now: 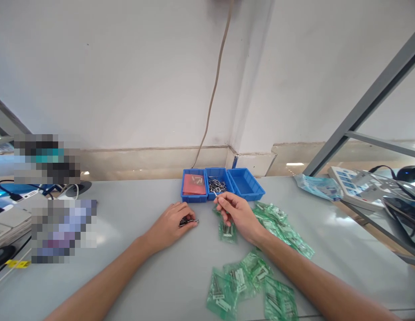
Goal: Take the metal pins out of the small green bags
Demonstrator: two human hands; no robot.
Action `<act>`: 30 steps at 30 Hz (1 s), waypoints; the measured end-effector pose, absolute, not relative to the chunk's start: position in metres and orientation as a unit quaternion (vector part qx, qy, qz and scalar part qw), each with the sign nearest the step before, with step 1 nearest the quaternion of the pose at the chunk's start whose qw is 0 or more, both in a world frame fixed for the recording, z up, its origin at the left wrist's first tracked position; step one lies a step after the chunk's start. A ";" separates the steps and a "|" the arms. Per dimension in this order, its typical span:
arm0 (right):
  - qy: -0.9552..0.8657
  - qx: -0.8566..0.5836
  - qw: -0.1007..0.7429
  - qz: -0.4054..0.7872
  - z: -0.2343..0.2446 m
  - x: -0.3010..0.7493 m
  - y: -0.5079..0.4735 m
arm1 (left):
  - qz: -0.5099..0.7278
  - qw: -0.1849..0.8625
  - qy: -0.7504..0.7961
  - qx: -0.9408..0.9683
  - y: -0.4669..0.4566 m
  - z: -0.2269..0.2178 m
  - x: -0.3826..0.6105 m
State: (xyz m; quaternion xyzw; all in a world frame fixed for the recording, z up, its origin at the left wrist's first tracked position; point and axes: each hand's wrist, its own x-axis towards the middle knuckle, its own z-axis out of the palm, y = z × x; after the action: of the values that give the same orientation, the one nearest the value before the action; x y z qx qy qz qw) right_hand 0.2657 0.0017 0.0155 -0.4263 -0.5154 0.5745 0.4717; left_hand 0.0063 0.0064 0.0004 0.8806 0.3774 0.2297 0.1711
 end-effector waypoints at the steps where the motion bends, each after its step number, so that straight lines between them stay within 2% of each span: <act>1: -0.505 -0.419 0.476 0.585 0.015 0.266 0.002 | 0.230 0.171 0.378 0.881 0.006 0.000 0.006; 10: -0.465 -0.369 0.480 0.646 0.012 0.267 0.002 | 0.235 0.153 0.389 0.878 0.007 -0.002 0.005; 20: -0.510 -0.411 0.479 0.584 0.017 0.264 0.000 | 0.226 0.138 0.406 0.875 0.007 0.000 0.007; 30: -0.457 -0.421 0.480 0.620 0.016 0.265 -0.001 | 0.230 0.118 0.426 0.867 0.008 -0.003 0.007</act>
State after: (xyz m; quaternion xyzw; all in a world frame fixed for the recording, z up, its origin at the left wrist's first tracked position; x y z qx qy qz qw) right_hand 0.2646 -0.0005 0.0160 -0.4208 -0.4568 0.6198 0.4797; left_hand 0.0068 0.0079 -0.0033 0.8671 0.4261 0.2296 0.1177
